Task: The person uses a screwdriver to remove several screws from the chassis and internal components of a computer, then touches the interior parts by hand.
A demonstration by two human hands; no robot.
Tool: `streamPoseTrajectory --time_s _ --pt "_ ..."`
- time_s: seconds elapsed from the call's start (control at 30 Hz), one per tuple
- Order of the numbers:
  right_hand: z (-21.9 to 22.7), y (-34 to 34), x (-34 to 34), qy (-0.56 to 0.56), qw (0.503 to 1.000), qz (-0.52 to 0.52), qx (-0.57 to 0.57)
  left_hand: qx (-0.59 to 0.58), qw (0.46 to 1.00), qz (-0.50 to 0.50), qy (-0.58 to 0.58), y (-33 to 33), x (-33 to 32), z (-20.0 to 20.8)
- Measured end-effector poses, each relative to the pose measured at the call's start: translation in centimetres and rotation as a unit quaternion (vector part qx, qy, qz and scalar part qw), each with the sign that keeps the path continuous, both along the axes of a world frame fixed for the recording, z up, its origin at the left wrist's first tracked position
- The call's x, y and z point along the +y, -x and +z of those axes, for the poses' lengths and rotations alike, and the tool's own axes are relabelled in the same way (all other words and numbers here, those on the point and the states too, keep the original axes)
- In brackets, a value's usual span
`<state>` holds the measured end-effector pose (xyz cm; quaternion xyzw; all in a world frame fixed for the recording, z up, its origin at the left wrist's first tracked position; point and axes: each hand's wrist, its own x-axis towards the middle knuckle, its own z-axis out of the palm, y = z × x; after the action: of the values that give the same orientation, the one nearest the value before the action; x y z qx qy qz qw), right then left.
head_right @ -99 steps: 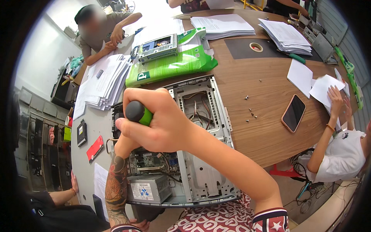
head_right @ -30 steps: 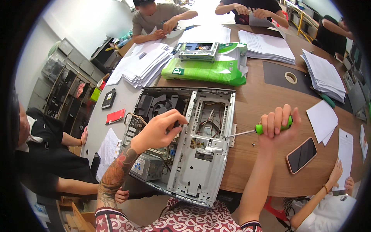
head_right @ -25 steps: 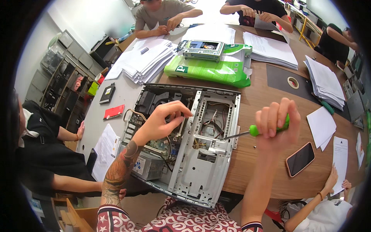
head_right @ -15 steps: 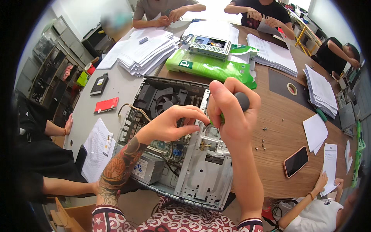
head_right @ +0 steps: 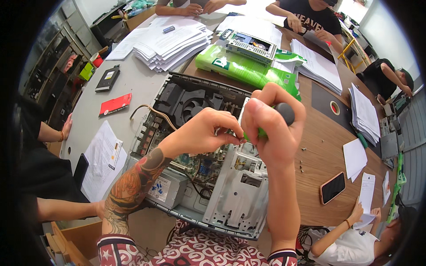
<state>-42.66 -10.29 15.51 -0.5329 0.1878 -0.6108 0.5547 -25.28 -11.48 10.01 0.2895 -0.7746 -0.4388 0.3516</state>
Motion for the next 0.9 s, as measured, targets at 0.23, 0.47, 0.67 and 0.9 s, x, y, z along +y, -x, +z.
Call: streamPoseTrajectory --time_s 0.23,0.47,0.67,0.9 --pt "0.5 -0.6 0.2 -0.014 1.000 0.007 0.008 0.003 1.000 0.000 -0.014 -0.2 -0.1 -0.5" --pt "0.8 -0.6 0.3 -0.033 0.997 0.007 0.064 0.001 1.000 0.007 0.015 0.1 -0.2 -0.8" --pt "0.5 -0.4 0.3 -0.038 0.997 0.016 0.065 0.021 0.999 0.010 0.024 0.3 -0.1 -1.1" --pt "0.6 -0.4 0.1 -0.003 0.994 0.034 0.107 -0.033 0.999 0.000 0.024 0.0 -0.1 0.5"
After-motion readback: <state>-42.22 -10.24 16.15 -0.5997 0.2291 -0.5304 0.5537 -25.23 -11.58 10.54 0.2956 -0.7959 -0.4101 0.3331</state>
